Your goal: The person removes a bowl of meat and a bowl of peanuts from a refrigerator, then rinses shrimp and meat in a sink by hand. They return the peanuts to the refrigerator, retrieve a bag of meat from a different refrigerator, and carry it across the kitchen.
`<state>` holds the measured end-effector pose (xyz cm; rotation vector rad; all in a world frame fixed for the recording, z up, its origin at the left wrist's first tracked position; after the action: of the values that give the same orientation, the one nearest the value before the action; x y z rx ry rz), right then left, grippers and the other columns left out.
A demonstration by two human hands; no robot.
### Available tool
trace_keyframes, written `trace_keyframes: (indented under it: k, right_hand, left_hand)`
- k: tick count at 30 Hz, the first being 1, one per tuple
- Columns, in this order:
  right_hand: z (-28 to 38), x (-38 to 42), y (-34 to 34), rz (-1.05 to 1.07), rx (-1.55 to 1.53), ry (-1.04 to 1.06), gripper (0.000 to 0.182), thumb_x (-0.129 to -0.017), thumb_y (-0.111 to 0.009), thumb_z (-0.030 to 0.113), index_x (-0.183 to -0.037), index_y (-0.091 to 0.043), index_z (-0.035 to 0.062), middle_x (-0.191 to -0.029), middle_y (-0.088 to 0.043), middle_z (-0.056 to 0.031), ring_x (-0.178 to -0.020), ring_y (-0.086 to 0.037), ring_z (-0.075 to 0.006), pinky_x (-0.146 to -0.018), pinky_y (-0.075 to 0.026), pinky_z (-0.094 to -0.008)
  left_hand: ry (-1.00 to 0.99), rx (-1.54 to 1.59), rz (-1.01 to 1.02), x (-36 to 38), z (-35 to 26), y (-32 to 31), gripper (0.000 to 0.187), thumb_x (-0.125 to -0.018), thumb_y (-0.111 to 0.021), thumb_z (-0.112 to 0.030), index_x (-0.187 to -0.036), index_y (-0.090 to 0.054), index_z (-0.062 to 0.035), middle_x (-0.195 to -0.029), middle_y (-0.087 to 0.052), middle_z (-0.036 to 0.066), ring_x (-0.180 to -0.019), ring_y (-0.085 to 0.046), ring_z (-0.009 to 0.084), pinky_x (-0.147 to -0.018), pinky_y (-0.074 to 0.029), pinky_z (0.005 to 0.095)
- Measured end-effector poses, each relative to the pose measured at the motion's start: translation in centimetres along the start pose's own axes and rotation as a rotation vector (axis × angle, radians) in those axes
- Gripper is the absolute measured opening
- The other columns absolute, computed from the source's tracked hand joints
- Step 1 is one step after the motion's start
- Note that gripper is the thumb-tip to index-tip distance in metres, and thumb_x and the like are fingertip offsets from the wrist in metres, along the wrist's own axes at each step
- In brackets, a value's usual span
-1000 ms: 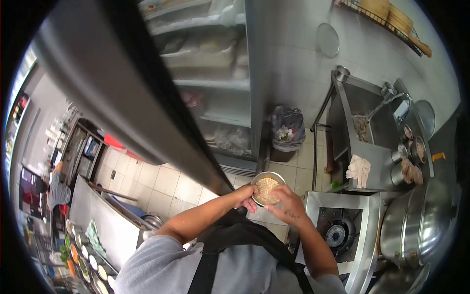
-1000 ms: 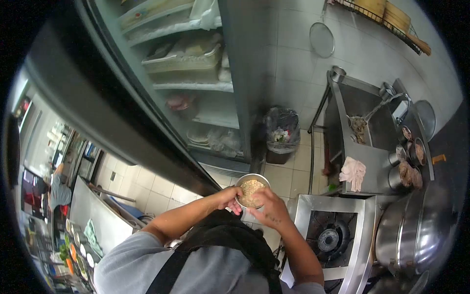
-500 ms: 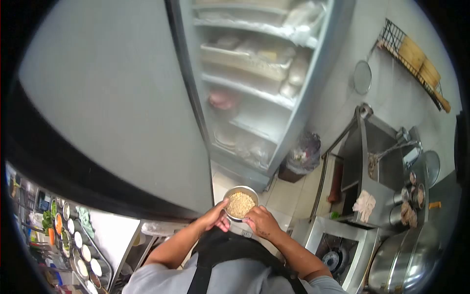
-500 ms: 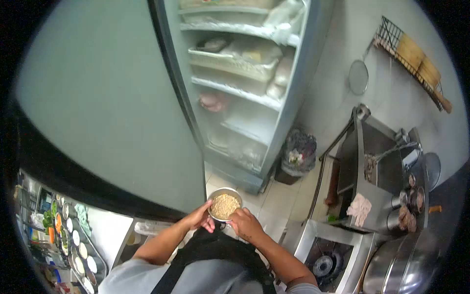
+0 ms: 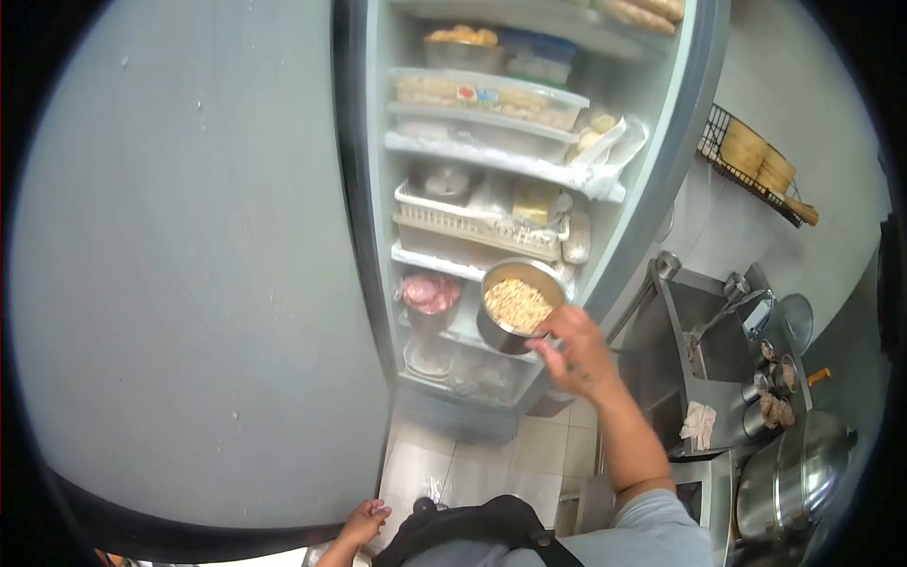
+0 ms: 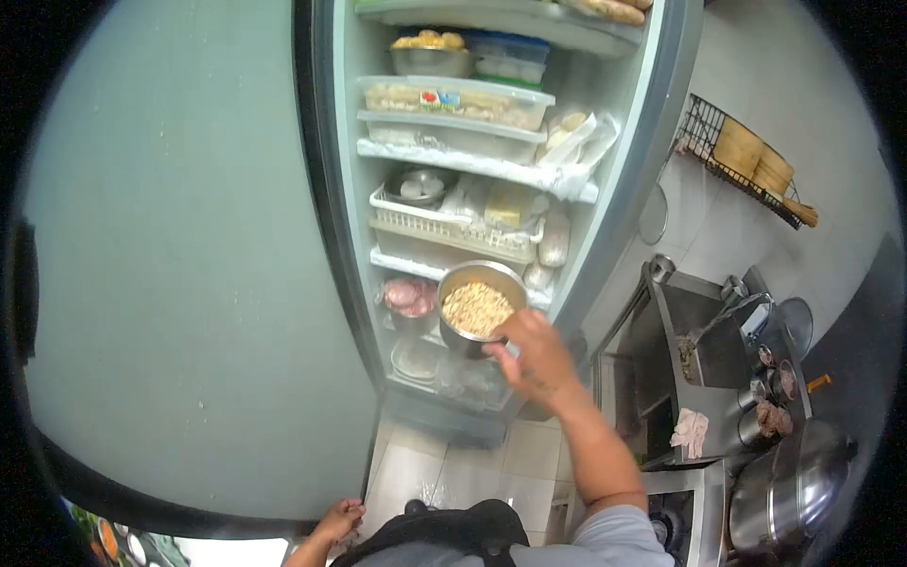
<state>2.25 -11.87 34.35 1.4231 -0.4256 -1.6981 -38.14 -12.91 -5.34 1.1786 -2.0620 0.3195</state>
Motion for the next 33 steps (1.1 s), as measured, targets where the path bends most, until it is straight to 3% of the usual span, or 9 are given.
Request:
trace_keyframes:
  k: [7,13,17,19,24,26,29,31,33]
  right_hand:
    - [3.4,-13.4,12.4,-0.267,0.157,0.104,0.024,-0.079,-0.071,0.023,-0.086,-0.062,0.0015,-0.079,-0.059,-0.0121,-0.069,-0.058,-0.0240,-0.063,-0.047,-0.0354]
    - [2.9,-25.5,16.7,-0.210,0.415,-0.078,0.028,-0.081,-0.067,0.025,-0.092,-0.064,-0.0011,-0.081,-0.065,-0.0169,-0.074,-0.061,-0.0261,-0.068,-0.047,-0.0363]
    - [-1.3,-30.8,15.3,-0.261,0.482,-0.146,0.031,-0.081,-0.067,0.025,-0.096,-0.064,-0.0020,-0.085,-0.066,-0.0183,-0.081,-0.063,-0.0307,-0.075,-0.048,-0.0385]
    - [-4.8,-33.1,14.1,-0.337,0.462,-0.083,0.032,-0.081,-0.066,0.024,-0.100,-0.064,-0.0018,-0.087,-0.066,-0.0190,-0.085,-0.063,-0.0317,-0.077,-0.048,-0.0384]
    - [-6.0,-33.3,12.4,-0.324,0.289,-0.135,0.036,-0.081,-0.065,0.020,-0.111,-0.061,0.0001,-0.102,-0.065,-0.0198,-0.094,-0.063,-0.0341,-0.083,-0.047,-0.0384]
    - [-4.0,-30.7,12.4,-0.556,0.448,0.100,0.037,-0.081,-0.065,0.019,-0.112,-0.061,0.0007,-0.105,-0.064,-0.0172,-0.090,-0.064,-0.0302,-0.079,-0.048,-0.0361]
    - [-1.6,-25.7,12.4,-0.544,0.205,0.049,0.036,-0.081,-0.067,0.021,-0.112,-0.062,0.0026,-0.103,-0.062,-0.0137,-0.083,-0.063,-0.0228,-0.075,-0.049,-0.0326]
    - [-0.2,-19.8,11.0,-0.494,0.111,0.009,0.037,-0.080,-0.069,0.021,-0.112,-0.061,0.0046,-0.097,-0.061,-0.0110,-0.076,-0.060,-0.0165,-0.070,-0.049,-0.0296]
    - [-0.8,-13.1,8.1,-0.285,-0.087,-0.165,0.034,-0.080,-0.069,0.016,-0.111,-0.061,0.0065,-0.100,-0.060,-0.0096,-0.076,-0.059,-0.0168,-0.068,-0.049,-0.0301]
  left_hand:
    - [-0.053,0.016,0.052,-2.2,-2.8,3.8,0.051,-0.086,-0.065,-0.029,-0.126,-0.049,-0.0016,-0.094,-0.062,0.004,-0.077,-0.060,0.0124,-0.061,-0.050,0.0291]
    - [-0.085,0.154,0.132,-2.5,-3.0,6.3,0.046,-0.086,-0.061,-0.018,-0.126,-0.047,-0.0006,-0.096,-0.062,0.007,-0.076,-0.061,0.0151,-0.061,-0.051,0.0305]
    - [0.148,0.085,0.206,-3.1,5.6,9.4,0.041,-0.088,-0.055,-0.017,-0.127,-0.048,-0.0056,-0.109,-0.058,0.007,-0.084,-0.062,0.0191,-0.067,-0.052,0.0370]
    - [0.215,0.140,0.089,-0.6,8.3,10.3,0.040,-0.091,-0.050,-0.020,-0.122,-0.051,0.0059,-0.117,-0.057,0.019,-0.096,-0.063,0.0323,-0.077,-0.054,0.0406]
    - [0.300,0.590,-0.177,1.4,7.6,10.3,0.037,-0.091,-0.050,-0.020,-0.121,-0.053,0.0024,-0.109,-0.060,0.018,-0.089,-0.064,0.0318,-0.073,-0.056,0.0368]
    - [0.326,0.601,-0.254,2.2,5.1,10.6,0.036,-0.091,-0.051,-0.020,-0.121,-0.054,0.0007,-0.108,-0.060,0.018,-0.090,-0.064,0.0324,-0.073,-0.056,0.0359]
    - [0.451,0.693,-0.578,2.2,5.2,11.0,0.045,-0.082,-0.056,-0.007,-0.126,-0.045,-0.0039,-0.118,-0.052,0.011,-0.088,-0.059,0.0229,-0.074,-0.050,0.0358]
    - [-0.361,0.803,-1.078,3.7,4.6,13.0,0.052,-0.075,-0.054,0.004,-0.125,-0.041,-0.0005,-0.122,-0.047,0.014,-0.092,-0.056,0.0249,-0.081,-0.046,0.0311]
    - [-0.487,0.663,-1.196,3.9,5.1,14.1,0.056,-0.072,-0.053,0.008,-0.126,-0.040,0.0005,-0.119,-0.048,0.013,-0.093,-0.054,0.0242,-0.082,-0.045,0.0304]
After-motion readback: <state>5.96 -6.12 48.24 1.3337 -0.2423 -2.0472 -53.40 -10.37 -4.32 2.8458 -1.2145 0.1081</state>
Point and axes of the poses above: each hand's wrist, its own x-axis away from the middle knuckle, its own y-axis out of the back of the hand, z = x × y, the point moved 5 cm from there along -x, towards the middle knuckle
